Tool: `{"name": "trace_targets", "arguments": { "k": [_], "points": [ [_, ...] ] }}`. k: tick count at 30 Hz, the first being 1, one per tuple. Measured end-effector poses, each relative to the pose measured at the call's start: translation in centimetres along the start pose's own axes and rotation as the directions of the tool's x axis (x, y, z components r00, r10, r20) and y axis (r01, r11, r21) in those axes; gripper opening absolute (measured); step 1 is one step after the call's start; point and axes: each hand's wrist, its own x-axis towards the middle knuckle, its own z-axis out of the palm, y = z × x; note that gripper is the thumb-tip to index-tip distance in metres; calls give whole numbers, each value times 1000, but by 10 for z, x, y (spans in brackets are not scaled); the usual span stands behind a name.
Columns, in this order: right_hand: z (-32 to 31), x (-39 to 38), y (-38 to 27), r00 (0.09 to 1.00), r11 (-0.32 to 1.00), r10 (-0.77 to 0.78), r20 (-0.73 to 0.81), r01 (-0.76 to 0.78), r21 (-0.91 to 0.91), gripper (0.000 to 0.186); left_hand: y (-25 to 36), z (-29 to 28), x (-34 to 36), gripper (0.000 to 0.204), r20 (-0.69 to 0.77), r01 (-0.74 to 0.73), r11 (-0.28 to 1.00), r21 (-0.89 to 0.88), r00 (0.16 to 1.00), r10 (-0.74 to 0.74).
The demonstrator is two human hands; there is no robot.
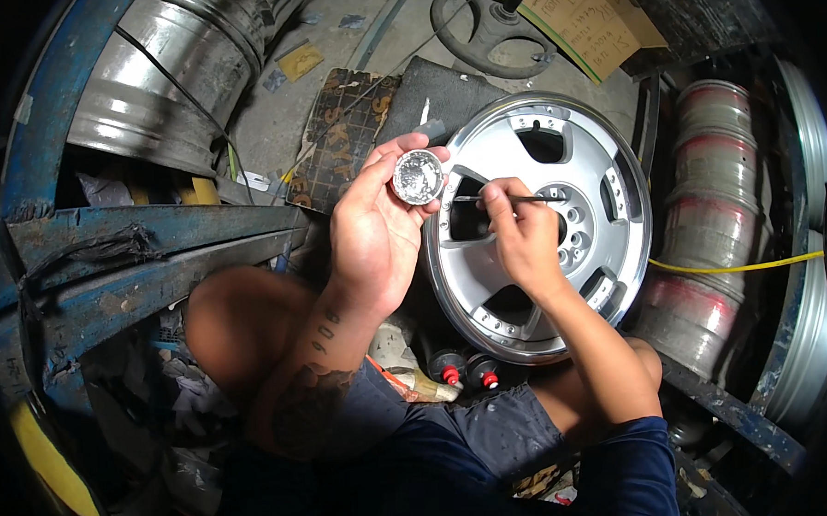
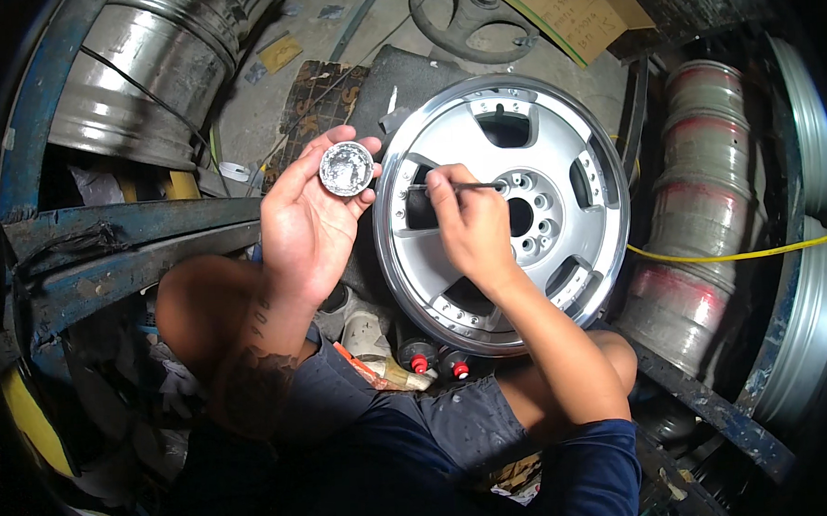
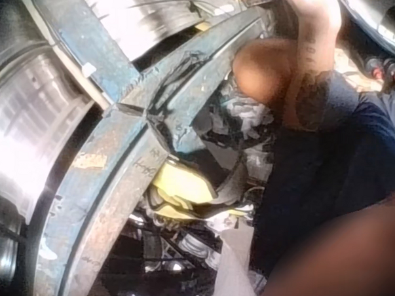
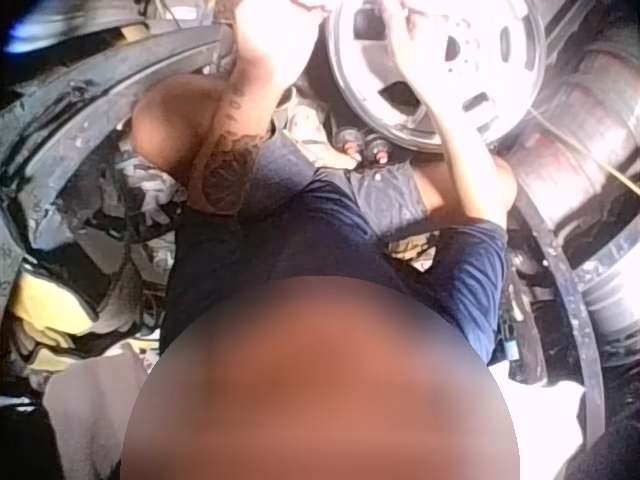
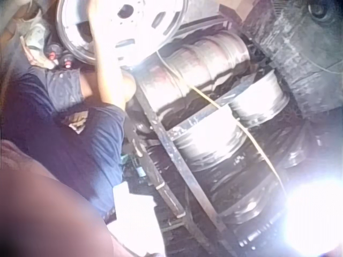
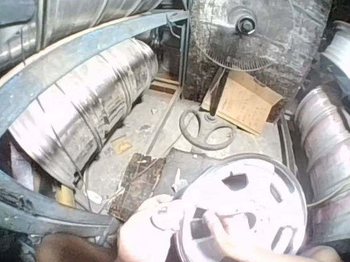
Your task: Painting and detailing an automotive wheel rim using a small brush and paint.
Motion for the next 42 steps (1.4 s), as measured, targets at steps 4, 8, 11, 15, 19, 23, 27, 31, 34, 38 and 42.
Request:
{"name": "trace_targets", "arguments": {
  "k": [4, 8, 11, 15, 19, 23, 27, 31, 34, 38, 42],
  "points": [
    [-25, 3, -8, 986, 905, 157, -51, -123, 408, 29, 0, 1, -1, 33, -10, 18, 999, 36, 1000, -17],
    [-48, 0, -19, 991, 848, 96, -90, -34, 528, 28, 0, 2, -3, 34, -5, 31, 996, 83, 1000, -30],
    [-57, -11, -28, 995, 841, -5, -99, 58, 537, 24, -6, 8, -6, 30, 31, 116, 990, 85, 992, -119],
    [-61, -24, -32, 968, 868, -234, -88, 249, 429, 19, -12, 12, -9, 29, 131, 177, 981, 85, 974, -187],
    [-63, -27, -38, 943, 892, -327, -53, 327, 313, 12, -13, 14, -9, 28, 141, 199, 977, 75, 968, -208],
    [-60, -27, -39, 935, 904, -355, -23, 349, 247, 8, -13, 8, -9, 30, 200, 222, 973, 62, 952, -230],
    [-57, -25, -40, 885, 871, -462, -51, 464, 162, 7, -12, 12, -11, 30, 185, 218, 972, 86, 955, -231],
    [-55, -25, -38, 873, 862, -485, -49, 487, 143, 8, -12, 12, -11, 30, 189, 201, 974, 104, 957, -218],
    [-55, -26, -42, 917, 900, -399, -15, 395, 184, 9, -11, 11, -10, 30, 179, 199, 975, 101, 960, -215],
    [-48, -30, -38, 985, 851, -140, -96, 169, 497, 20, -8, 7, -10, 30, 153, 197, 976, 93, 966, -209],
    [-53, -23, -24, 996, 739, 59, -59, -4, 673, 26, 0, 5, -6, 32, 59, 152, 977, 147, 985, -162]
  ]
}}
